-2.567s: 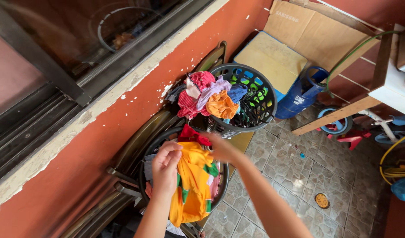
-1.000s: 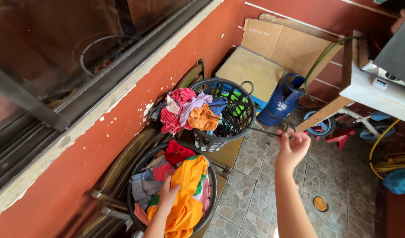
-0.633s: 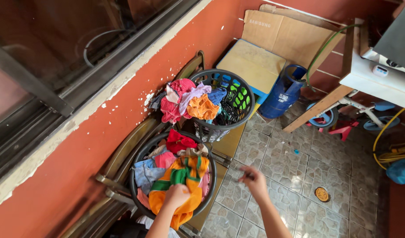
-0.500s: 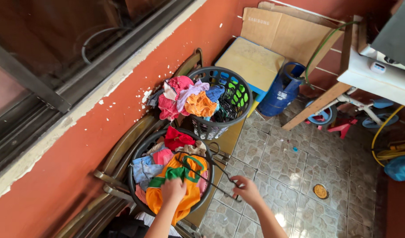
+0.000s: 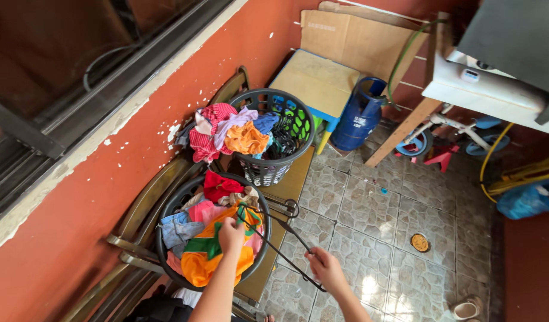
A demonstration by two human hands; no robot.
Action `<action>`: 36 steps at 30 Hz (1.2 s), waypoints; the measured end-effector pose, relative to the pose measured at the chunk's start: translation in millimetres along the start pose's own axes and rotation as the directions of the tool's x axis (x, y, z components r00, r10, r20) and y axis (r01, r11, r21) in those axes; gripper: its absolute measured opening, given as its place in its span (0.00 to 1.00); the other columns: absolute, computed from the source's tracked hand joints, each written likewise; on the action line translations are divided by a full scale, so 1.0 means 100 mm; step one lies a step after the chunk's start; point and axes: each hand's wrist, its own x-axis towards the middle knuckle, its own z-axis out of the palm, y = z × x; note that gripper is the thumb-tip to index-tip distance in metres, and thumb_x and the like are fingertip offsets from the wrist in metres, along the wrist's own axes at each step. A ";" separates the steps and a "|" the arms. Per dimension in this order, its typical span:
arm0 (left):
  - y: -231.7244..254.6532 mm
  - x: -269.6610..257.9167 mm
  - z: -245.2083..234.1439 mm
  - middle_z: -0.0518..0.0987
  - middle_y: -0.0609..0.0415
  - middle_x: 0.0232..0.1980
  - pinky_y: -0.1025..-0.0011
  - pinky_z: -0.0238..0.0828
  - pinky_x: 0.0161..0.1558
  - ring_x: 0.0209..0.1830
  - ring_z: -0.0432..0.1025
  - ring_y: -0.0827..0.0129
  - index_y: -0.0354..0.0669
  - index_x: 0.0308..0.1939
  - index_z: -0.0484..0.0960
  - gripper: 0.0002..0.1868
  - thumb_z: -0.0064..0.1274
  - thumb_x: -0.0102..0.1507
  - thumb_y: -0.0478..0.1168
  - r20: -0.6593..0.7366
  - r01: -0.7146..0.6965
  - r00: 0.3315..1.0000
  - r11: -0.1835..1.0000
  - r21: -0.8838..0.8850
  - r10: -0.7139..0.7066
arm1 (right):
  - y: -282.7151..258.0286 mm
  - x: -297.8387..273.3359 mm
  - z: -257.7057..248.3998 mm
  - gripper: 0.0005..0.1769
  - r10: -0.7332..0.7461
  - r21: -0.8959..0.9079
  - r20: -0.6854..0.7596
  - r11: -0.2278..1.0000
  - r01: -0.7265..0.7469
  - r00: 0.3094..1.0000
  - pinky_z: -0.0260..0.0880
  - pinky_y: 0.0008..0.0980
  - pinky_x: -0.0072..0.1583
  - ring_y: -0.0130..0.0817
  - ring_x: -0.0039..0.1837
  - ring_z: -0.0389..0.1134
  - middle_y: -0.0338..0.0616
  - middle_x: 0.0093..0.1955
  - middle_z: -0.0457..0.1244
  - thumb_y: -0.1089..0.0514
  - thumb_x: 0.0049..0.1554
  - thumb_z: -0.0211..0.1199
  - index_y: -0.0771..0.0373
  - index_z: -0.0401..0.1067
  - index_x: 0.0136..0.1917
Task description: The person takes clothes from a laundry basket, places each item on a hanger, and hangs them on a clothes rack. Items include a yellow-green shirt, a pink dress, a red t-shirt, denim shorts, and a gray shirt.
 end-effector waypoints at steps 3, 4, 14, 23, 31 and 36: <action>0.24 0.08 -0.32 0.83 0.49 0.49 0.60 0.75 0.48 0.48 0.78 0.56 0.47 0.52 0.79 0.16 0.55 0.60 0.42 0.056 0.072 0.997 0.909 -0.410 -0.054 | -0.15 -0.24 -0.40 0.11 0.172 0.564 0.342 0.749 -0.348 0.924 0.43 0.24 0.26 0.19 0.21 0.43 0.30 0.23 0.48 0.56 0.65 0.54 0.65 0.72 0.51; 0.37 0.09 -0.47 0.82 0.49 0.49 0.61 0.75 0.47 0.47 0.78 0.57 0.47 0.53 0.79 0.17 0.55 0.60 0.41 0.124 0.124 0.990 0.830 -0.544 -0.067 | -0.22 -0.30 -0.51 0.11 0.151 0.615 0.358 0.705 -0.355 0.921 0.42 0.25 0.25 0.19 0.21 0.42 0.30 0.23 0.48 0.56 0.64 0.53 0.64 0.72 0.51; 2.07 -0.71 -2.15 0.79 0.53 0.46 0.68 0.77 0.45 0.43 0.77 0.67 0.43 0.61 0.79 0.21 0.53 0.63 0.31 0.521 0.280 0.648 0.463 -0.841 0.555 | -1.21 -0.07 0.08 0.31 0.009 0.492 -0.080 0.870 0.031 0.997 0.49 0.23 0.29 0.19 0.28 0.56 0.27 0.50 0.72 0.68 0.45 0.67 0.52 0.63 0.60; 2.65 -0.98 -2.83 0.82 0.48 0.45 0.64 0.76 0.47 0.44 0.78 0.58 0.42 0.38 0.89 0.06 0.57 0.59 0.33 0.016 -0.731 0.650 0.630 -0.263 0.760 | -1.79 0.59 0.44 0.09 -0.221 0.464 -0.325 0.810 0.359 0.919 0.60 0.25 0.36 0.21 0.34 0.62 0.33 0.36 0.65 0.69 0.54 0.59 0.63 0.76 0.47; 2.61 -0.61 -3.14 0.76 0.46 0.49 0.53 0.74 0.48 0.48 0.75 0.48 0.39 0.35 0.85 0.06 0.51 0.59 0.33 -0.216 -0.515 0.640 0.620 0.592 0.737 | -2.98 0.37 -0.29 0.07 -0.353 0.338 -0.451 0.783 0.522 0.820 0.50 0.23 0.29 0.19 0.26 0.54 0.31 0.31 0.63 0.69 0.55 0.63 0.62 0.77 0.46; 2.52 -0.47 -2.99 0.78 0.47 0.53 0.53 0.73 0.51 0.53 0.75 0.48 0.45 0.48 0.82 0.15 0.51 0.58 0.31 -0.052 -0.619 0.714 0.665 0.417 0.698 | -2.74 0.39 -0.29 0.06 -0.386 0.235 -0.340 0.848 0.475 0.858 0.51 0.21 0.33 0.16 0.31 0.55 0.29 0.34 0.65 0.67 0.56 0.64 0.63 0.78 0.47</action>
